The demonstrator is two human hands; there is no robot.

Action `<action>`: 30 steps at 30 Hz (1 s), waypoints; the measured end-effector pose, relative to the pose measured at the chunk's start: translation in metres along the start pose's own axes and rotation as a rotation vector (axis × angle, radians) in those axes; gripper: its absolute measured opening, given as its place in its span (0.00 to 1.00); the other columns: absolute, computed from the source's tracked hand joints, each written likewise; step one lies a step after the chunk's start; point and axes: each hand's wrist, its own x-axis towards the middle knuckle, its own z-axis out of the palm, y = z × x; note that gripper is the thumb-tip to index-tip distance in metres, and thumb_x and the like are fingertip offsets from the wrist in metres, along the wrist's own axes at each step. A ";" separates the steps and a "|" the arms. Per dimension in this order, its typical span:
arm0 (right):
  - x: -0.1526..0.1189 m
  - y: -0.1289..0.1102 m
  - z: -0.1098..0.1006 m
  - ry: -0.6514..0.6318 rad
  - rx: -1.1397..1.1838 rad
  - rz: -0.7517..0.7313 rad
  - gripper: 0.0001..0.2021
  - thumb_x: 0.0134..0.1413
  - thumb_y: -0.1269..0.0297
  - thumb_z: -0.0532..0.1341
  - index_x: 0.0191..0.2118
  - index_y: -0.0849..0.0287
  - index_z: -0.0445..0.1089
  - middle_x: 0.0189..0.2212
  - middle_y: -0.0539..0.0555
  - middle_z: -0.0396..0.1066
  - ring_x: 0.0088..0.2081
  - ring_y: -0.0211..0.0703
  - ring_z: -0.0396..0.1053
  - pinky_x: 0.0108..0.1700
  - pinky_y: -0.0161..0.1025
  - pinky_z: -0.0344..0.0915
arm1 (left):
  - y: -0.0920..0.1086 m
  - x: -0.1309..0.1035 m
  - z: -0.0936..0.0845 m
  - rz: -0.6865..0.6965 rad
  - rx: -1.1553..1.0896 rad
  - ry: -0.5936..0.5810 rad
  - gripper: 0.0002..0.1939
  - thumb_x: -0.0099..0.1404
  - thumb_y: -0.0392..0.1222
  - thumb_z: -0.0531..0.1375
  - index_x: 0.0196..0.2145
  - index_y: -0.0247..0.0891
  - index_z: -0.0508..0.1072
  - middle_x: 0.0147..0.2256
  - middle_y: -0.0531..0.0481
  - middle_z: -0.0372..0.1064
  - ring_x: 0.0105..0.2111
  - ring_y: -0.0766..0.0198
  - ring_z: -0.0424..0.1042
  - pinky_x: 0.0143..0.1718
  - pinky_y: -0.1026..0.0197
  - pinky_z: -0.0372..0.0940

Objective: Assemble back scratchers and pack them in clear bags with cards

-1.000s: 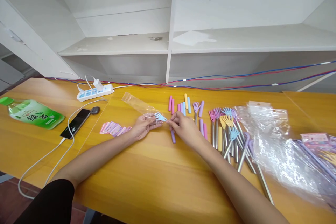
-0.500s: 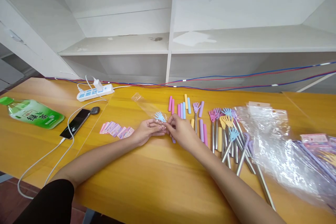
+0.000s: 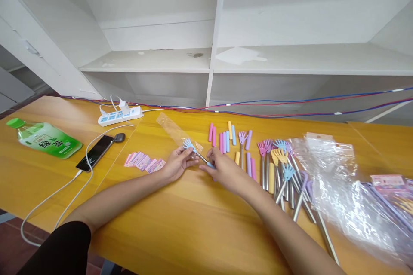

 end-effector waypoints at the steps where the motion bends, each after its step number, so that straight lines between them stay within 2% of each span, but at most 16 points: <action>1: -0.001 0.002 -0.006 -0.033 0.001 -0.010 0.15 0.64 0.49 0.59 0.45 0.54 0.60 0.29 0.50 0.75 0.29 0.44 0.72 0.35 0.40 0.64 | 0.000 0.002 -0.001 0.025 -0.022 0.038 0.20 0.58 0.49 0.75 0.38 0.32 0.75 0.35 0.47 0.77 0.35 0.64 0.78 0.42 0.58 0.76; 4: -0.005 0.006 -0.024 -0.060 0.004 -0.028 0.10 0.67 0.53 0.55 0.44 0.54 0.62 0.31 0.51 0.76 0.31 0.43 0.72 0.36 0.39 0.65 | 0.002 0.008 -0.005 0.073 -0.054 0.105 0.21 0.54 0.47 0.77 0.38 0.32 0.76 0.35 0.49 0.77 0.35 0.66 0.78 0.41 0.61 0.76; 7: -0.007 0.006 -0.033 -0.010 -0.037 -0.019 0.09 0.68 0.53 0.54 0.42 0.53 0.62 0.28 0.49 0.74 0.27 0.41 0.70 0.32 0.38 0.63 | 0.003 0.008 -0.005 0.058 -0.012 0.096 0.22 0.51 0.44 0.79 0.38 0.31 0.77 0.35 0.48 0.77 0.34 0.67 0.77 0.40 0.62 0.75; 11: -0.007 -0.006 -0.020 0.079 -0.078 -0.030 0.08 0.67 0.54 0.55 0.40 0.52 0.61 0.27 0.48 0.75 0.29 0.43 0.72 0.35 0.39 0.63 | 0.004 0.000 0.000 0.019 0.070 0.046 0.23 0.50 0.45 0.79 0.35 0.30 0.76 0.33 0.47 0.77 0.31 0.66 0.77 0.37 0.63 0.74; 15: -0.005 -0.018 -0.002 0.152 -0.088 -0.055 0.09 0.68 0.53 0.54 0.39 0.52 0.60 0.23 0.48 0.73 0.27 0.46 0.72 0.34 0.40 0.63 | 0.006 -0.008 0.006 -0.022 0.081 -0.053 0.23 0.53 0.46 0.78 0.40 0.32 0.75 0.32 0.48 0.76 0.31 0.65 0.77 0.37 0.63 0.72; 18: -0.007 -0.018 -0.005 0.119 -0.057 -0.072 0.09 0.67 0.54 0.56 0.42 0.53 0.62 0.27 0.50 0.75 0.29 0.46 0.73 0.35 0.40 0.65 | 0.008 -0.007 0.006 -0.012 0.033 -0.064 0.24 0.54 0.44 0.77 0.43 0.34 0.75 0.33 0.51 0.75 0.32 0.67 0.76 0.38 0.64 0.71; 21: -0.012 -0.014 -0.022 0.038 -0.023 -0.090 0.10 0.64 0.54 0.59 0.45 0.53 0.65 0.35 0.53 0.78 0.36 0.46 0.76 0.39 0.41 0.68 | 0.008 -0.002 0.002 -0.005 -0.026 -0.032 0.24 0.54 0.42 0.77 0.44 0.36 0.74 0.33 0.52 0.74 0.32 0.68 0.76 0.39 0.65 0.70; 24: -0.017 -0.014 -0.038 -0.007 -0.002 -0.100 0.11 0.64 0.55 0.58 0.48 0.53 0.67 0.41 0.54 0.78 0.41 0.46 0.76 0.41 0.41 0.69 | 0.006 0.002 -0.002 -0.002 -0.037 -0.020 0.23 0.53 0.41 0.77 0.43 0.36 0.74 0.33 0.52 0.74 0.33 0.68 0.76 0.39 0.65 0.70; 27: -0.020 -0.019 -0.043 -0.009 0.010 -0.085 0.12 0.65 0.52 0.59 0.48 0.52 0.69 0.39 0.53 0.79 0.38 0.44 0.75 0.39 0.40 0.68 | 0.004 0.001 -0.002 0.014 -0.022 -0.022 0.23 0.53 0.42 0.77 0.42 0.36 0.73 0.33 0.53 0.73 0.32 0.68 0.75 0.38 0.64 0.68; 30: -0.019 -0.025 -0.034 0.003 0.044 -0.098 0.15 0.63 0.48 0.62 0.46 0.53 0.69 0.34 0.51 0.78 0.34 0.44 0.75 0.38 0.40 0.68 | 0.002 -0.003 0.001 0.021 0.034 -0.038 0.23 0.52 0.43 0.78 0.41 0.35 0.74 0.32 0.53 0.72 0.31 0.67 0.74 0.38 0.63 0.67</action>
